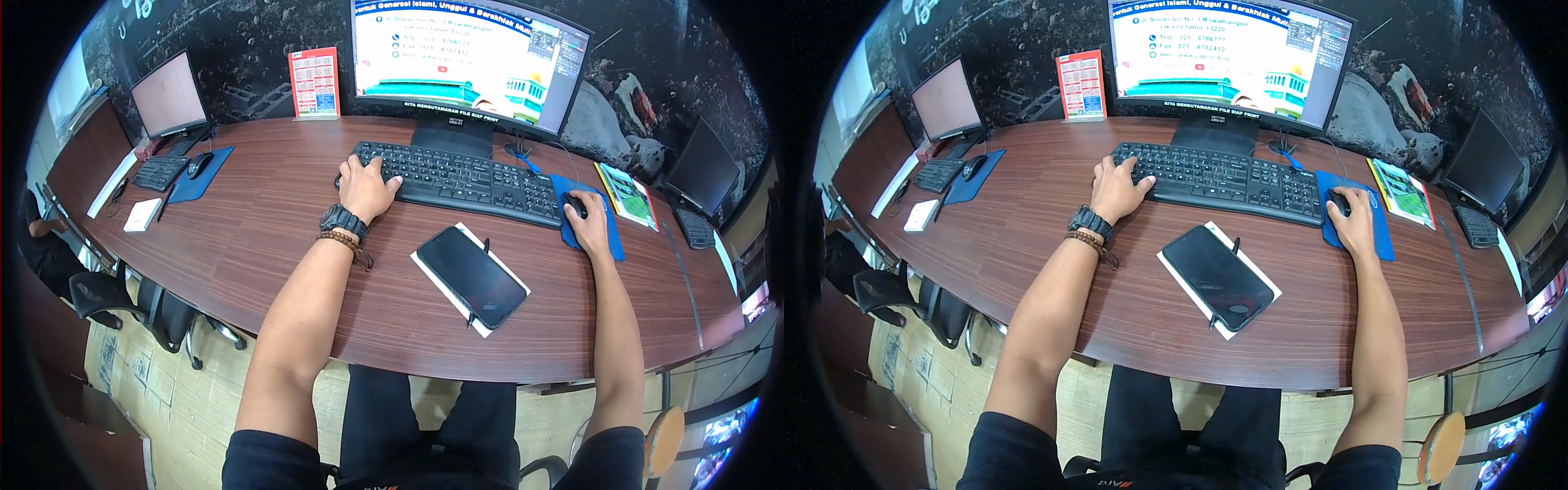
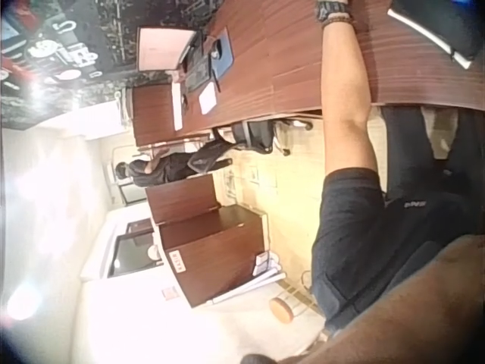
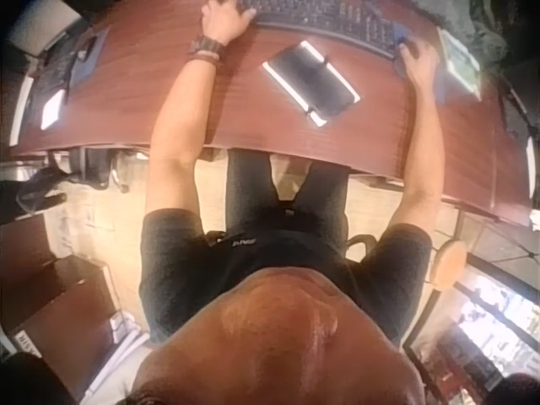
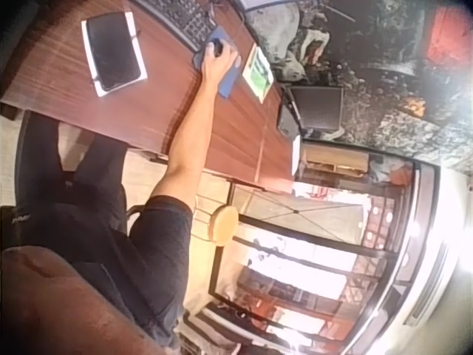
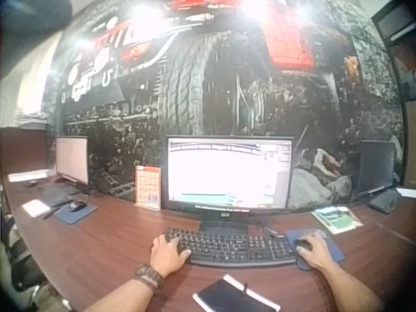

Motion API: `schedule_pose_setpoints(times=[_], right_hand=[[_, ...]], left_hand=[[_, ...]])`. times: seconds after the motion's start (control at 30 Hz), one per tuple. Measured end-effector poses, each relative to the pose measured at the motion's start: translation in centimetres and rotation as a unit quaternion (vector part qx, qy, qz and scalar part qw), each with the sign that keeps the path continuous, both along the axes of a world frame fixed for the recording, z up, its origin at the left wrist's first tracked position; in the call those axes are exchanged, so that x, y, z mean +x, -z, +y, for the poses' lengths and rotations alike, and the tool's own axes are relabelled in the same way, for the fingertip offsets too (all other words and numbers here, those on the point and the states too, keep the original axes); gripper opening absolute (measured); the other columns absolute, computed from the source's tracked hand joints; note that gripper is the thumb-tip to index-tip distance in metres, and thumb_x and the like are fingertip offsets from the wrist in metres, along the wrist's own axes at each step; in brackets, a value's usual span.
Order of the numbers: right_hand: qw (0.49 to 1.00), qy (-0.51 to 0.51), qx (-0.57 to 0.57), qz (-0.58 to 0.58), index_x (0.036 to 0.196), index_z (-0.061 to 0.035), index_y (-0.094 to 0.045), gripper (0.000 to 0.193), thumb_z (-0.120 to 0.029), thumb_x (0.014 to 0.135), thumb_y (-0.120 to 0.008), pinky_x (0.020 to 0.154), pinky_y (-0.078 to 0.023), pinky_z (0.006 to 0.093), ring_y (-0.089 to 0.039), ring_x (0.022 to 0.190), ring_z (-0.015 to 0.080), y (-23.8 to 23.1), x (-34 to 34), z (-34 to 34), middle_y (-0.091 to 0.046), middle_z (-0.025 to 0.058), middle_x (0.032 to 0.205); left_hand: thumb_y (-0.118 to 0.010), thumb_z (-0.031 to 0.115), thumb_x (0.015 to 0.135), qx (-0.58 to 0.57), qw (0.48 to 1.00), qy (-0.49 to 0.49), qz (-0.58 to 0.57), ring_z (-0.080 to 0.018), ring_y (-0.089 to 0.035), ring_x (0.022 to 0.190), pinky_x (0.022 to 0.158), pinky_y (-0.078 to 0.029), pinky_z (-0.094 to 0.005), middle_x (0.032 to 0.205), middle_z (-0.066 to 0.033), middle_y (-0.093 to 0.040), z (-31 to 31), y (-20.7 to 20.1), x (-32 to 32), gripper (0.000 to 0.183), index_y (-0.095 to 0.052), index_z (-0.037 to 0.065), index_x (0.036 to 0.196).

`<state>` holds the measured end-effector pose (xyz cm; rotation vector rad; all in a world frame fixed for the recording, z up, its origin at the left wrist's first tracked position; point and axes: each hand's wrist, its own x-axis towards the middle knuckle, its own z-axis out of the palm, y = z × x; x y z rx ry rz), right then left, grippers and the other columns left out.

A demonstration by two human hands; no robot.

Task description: The recorder is using a computer to design a poster for a school.

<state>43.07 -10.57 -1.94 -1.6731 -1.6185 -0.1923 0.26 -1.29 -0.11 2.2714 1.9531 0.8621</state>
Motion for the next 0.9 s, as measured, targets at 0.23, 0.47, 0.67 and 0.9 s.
schedule_pose_setpoints(times=[0.23,0.47,0.67,0.9], right_hand=[[1.000,0.021,-0.003,-0.001,0.114,-0.0055,-0.067,0.034,-0.021,0.084,-0.070,0.099,-0.046,0.0404,-0.058,0.112,0.0337,0.0,-0.1,0.0,-0.058,0.0170,0.117],[0.999,0.044,-0.010,0.002,0.113,-0.0057,-0.067,0.033,-0.021,0.084,-0.068,0.099,-0.045,0.0406,-0.058,0.113,0.0340,0.2,0.2,0.1,-0.058,0.0162,0.118],[0.999,0.042,-0.003,-0.001,0.114,-0.0059,-0.067,0.034,-0.021,0.084,-0.068,0.099,-0.045,0.0405,-0.058,0.112,0.0340,0.2,0.0,0.1,-0.058,0.0162,0.116],[1.000,0.019,0.000,-0.003,0.114,-0.0062,-0.067,0.033,-0.022,0.085,-0.070,0.098,-0.046,0.0402,-0.058,0.111,0.0337,0.1,-0.1,0.0,-0.058,0.0163,0.116]], left_hand=[[-0.073,0.043,0.084,0.019,1.000,-0.010,-0.001,-0.0419,-0.046,0.123,0.102,-0.044,-0.0499,0.127,-0.0274,-0.050,0.1,0.2,0.1,0.060,-0.062,-0.002,0.123],[-0.076,0.049,0.082,-0.039,0.998,-0.038,0.024,-0.0399,-0.048,0.119,0.097,-0.050,-0.0466,0.125,-0.0261,-0.050,0.1,-0.9,0.1,0.069,-0.063,-0.014,0.107],[-0.075,0.048,0.082,-0.045,0.998,-0.037,0.021,-0.0399,-0.048,0.119,0.097,-0.050,-0.0466,0.126,-0.0262,-0.048,-0.1,-1.2,0.1,0.066,-0.065,-0.013,0.105],[-0.075,0.048,0.082,-0.038,0.999,-0.033,0.018,-0.0401,-0.048,0.119,0.098,-0.050,-0.0468,0.126,-0.0261,-0.049,0.1,-0.9,-0.1,0.066,-0.065,-0.013,0.106]])
